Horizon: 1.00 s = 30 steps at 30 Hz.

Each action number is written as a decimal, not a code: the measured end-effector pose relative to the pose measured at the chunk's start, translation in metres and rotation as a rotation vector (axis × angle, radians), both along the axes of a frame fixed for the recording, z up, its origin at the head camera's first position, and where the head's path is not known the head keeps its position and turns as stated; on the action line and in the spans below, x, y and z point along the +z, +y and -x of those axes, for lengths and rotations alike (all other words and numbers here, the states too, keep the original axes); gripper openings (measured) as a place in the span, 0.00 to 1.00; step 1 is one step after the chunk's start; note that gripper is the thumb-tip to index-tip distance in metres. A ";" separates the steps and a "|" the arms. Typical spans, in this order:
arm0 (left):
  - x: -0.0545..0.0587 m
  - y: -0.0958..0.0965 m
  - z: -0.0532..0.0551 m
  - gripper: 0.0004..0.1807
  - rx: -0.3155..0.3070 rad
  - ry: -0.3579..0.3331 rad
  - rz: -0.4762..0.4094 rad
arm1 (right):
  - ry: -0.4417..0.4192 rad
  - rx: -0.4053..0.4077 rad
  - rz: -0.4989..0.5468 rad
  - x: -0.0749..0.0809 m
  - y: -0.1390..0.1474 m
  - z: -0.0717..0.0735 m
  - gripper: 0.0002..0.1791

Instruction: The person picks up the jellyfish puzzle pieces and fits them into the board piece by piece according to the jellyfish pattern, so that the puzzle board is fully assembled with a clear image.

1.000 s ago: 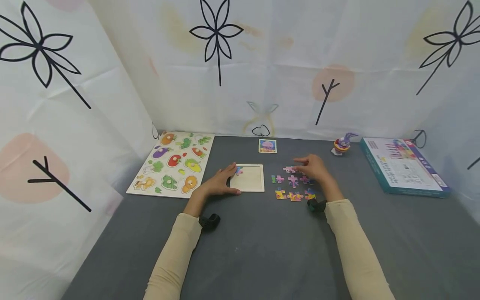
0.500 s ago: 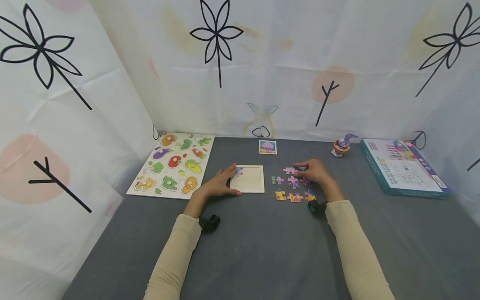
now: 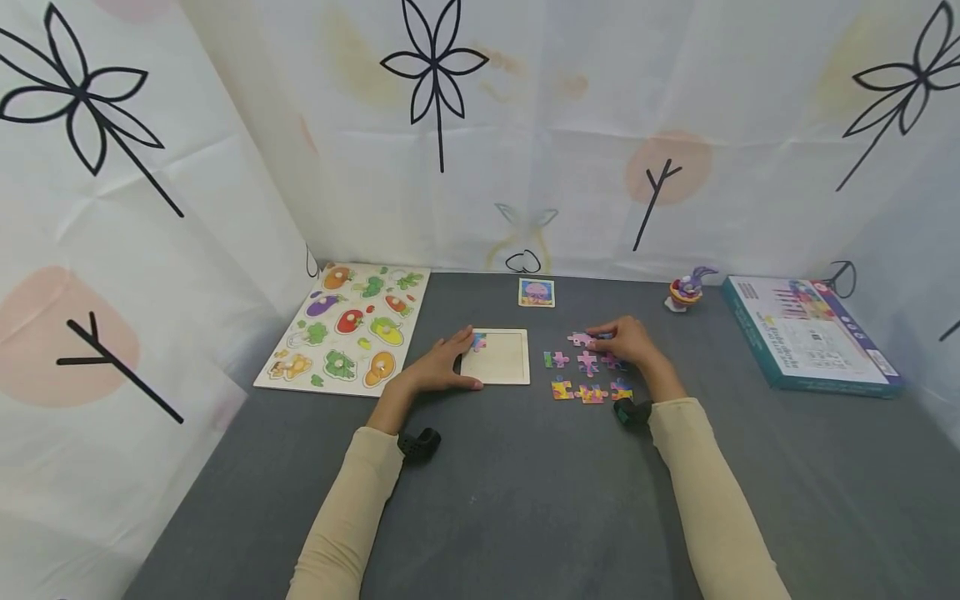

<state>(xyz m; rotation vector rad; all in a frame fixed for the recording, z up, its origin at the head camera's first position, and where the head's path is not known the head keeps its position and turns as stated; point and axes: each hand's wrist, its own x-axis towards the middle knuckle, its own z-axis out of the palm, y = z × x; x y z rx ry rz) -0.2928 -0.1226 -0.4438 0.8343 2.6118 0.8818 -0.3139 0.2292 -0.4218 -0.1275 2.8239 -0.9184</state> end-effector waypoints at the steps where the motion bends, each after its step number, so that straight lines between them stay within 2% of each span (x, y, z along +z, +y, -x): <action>1: 0.000 0.001 0.001 0.55 0.012 -0.006 0.017 | -0.001 0.000 0.000 0.000 0.000 0.000 0.20; 7: 0.002 0.003 -0.001 0.53 0.032 0.021 0.077 | 0.023 0.014 0.015 0.001 0.000 0.001 0.20; 16: 0.004 0.003 -0.003 0.52 0.021 0.022 0.066 | 0.133 0.019 0.027 0.002 -0.008 0.004 0.19; 25: 0.003 0.003 -0.001 0.53 0.029 0.014 0.069 | 0.200 0.068 0.089 0.013 -0.049 0.006 0.19; 30: 0.002 0.004 0.000 0.53 0.032 0.007 0.079 | 0.183 0.113 0.093 0.010 -0.078 0.008 0.18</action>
